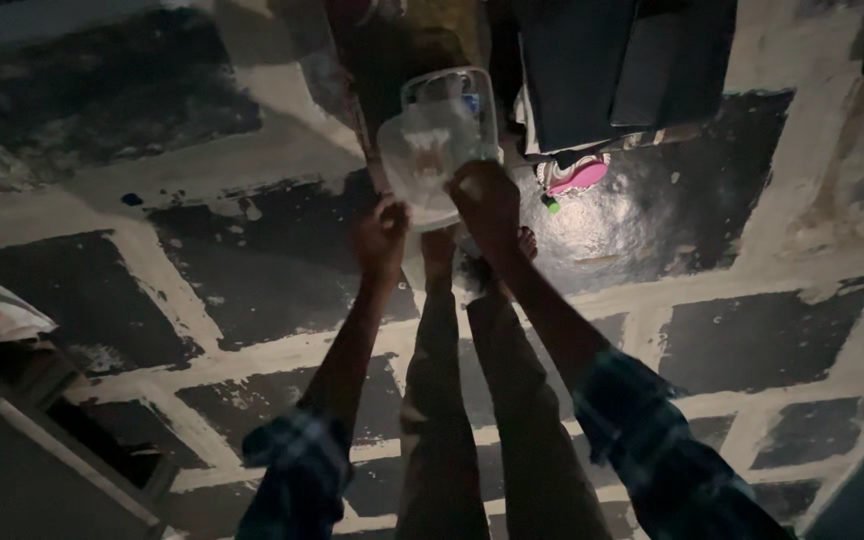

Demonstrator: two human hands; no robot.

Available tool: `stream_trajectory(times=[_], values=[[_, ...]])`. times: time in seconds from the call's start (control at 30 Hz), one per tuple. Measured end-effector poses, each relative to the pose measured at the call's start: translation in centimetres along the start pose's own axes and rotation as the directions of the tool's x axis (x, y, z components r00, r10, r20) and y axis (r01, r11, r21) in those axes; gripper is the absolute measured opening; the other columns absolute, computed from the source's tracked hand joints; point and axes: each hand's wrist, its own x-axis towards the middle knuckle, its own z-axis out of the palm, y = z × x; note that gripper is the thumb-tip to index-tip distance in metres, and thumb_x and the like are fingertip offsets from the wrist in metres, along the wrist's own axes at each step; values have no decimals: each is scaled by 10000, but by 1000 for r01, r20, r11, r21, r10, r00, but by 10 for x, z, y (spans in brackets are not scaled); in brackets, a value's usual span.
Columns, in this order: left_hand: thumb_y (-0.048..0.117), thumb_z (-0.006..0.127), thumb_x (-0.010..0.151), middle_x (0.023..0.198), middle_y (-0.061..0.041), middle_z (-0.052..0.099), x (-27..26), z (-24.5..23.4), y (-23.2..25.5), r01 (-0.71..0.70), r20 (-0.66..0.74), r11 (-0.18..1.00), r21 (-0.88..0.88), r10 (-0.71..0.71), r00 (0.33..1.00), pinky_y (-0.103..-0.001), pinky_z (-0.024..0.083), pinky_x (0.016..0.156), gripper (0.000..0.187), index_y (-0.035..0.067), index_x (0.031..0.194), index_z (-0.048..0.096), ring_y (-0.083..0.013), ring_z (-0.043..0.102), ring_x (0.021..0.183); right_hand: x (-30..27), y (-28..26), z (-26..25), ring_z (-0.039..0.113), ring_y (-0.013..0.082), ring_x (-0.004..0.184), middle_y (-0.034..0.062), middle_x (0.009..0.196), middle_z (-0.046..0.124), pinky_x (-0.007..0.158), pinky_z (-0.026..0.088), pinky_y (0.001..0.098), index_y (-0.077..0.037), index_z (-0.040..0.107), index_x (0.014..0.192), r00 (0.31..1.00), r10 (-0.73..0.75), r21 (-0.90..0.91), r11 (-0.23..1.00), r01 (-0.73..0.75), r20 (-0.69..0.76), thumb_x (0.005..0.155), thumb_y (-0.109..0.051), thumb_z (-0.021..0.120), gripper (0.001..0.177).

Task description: The person picks up a folded portable desk from a shelf, unfolds its legs, and places it on the floor.

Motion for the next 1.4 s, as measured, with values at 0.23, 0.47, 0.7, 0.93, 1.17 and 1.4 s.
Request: stream_trajectory(times=[0.23, 0.47, 0.7, 0.93, 1.17, 1.4], values=[[208, 753, 1004, 973, -99, 743, -39, -66, -4, -40, -206, 998, -45, 30, 978, -330, 588, 689, 274, -60, 1066, 752, -174, 705, 797, -51, 18, -43, 721, 160, 952, 64, 1024, 745, 886, 586, 304, -67, 698, 979, 968, 251, 114, 961, -252, 25, 884, -50, 720, 100], [159, 736, 928, 1022, -133, 746, -28, -79, -2, 183, -149, 965, -188, -212, 966, -395, 673, 798, 285, -52, 1116, 705, -199, 747, 933, -11, 58, -35, 692, 180, 898, 76, 925, 718, 839, 543, 312, -49, 684, 924, 976, 199, 200, 963, -179, -88, 841, 13, 696, 105], [214, 692, 1001, 1112, -133, 766, -2, -34, 7, 139, -81, 977, -163, -154, 985, -364, 625, 841, 350, -33, 1247, 670, -185, 771, 1001, -1, 55, -13, 729, 226, 911, 88, 993, 759, 806, 553, 348, -76, 741, 1044, 960, 200, -33, 977, -210, -195, 866, -71, 764, 179], [179, 682, 998, 1011, -138, 800, 28, 1, 26, 6, -56, 1000, 20, -5, 998, -278, 621, 715, 314, -33, 1228, 709, -160, 770, 847, -15, 49, -29, 733, 264, 1004, 112, 1088, 747, 883, 570, 361, -64, 727, 1096, 982, 54, -1, 998, -56, -183, 900, -11, 669, 211], [255, 696, 982, 943, -113, 742, 20, -2, 20, 226, -76, 974, 11, -225, 971, -305, 568, 639, 373, 6, 1260, 690, -142, 676, 729, 18, 60, -33, 701, 275, 897, 128, 989, 707, 769, 556, 376, -65, 724, 1070, 997, -66, -261, 964, 54, -37, 995, -128, 722, 98], [207, 763, 933, 1025, -118, 746, -7, -44, -65, 157, -70, 970, -186, -173, 982, -305, 612, 738, 411, -59, 1237, 686, -162, 726, 881, 86, 65, -1, 695, 209, 667, 82, 1068, 719, 505, 521, 341, -113, 697, 1216, 895, -387, -721, 552, 419, 224, 935, -94, 604, 296]])
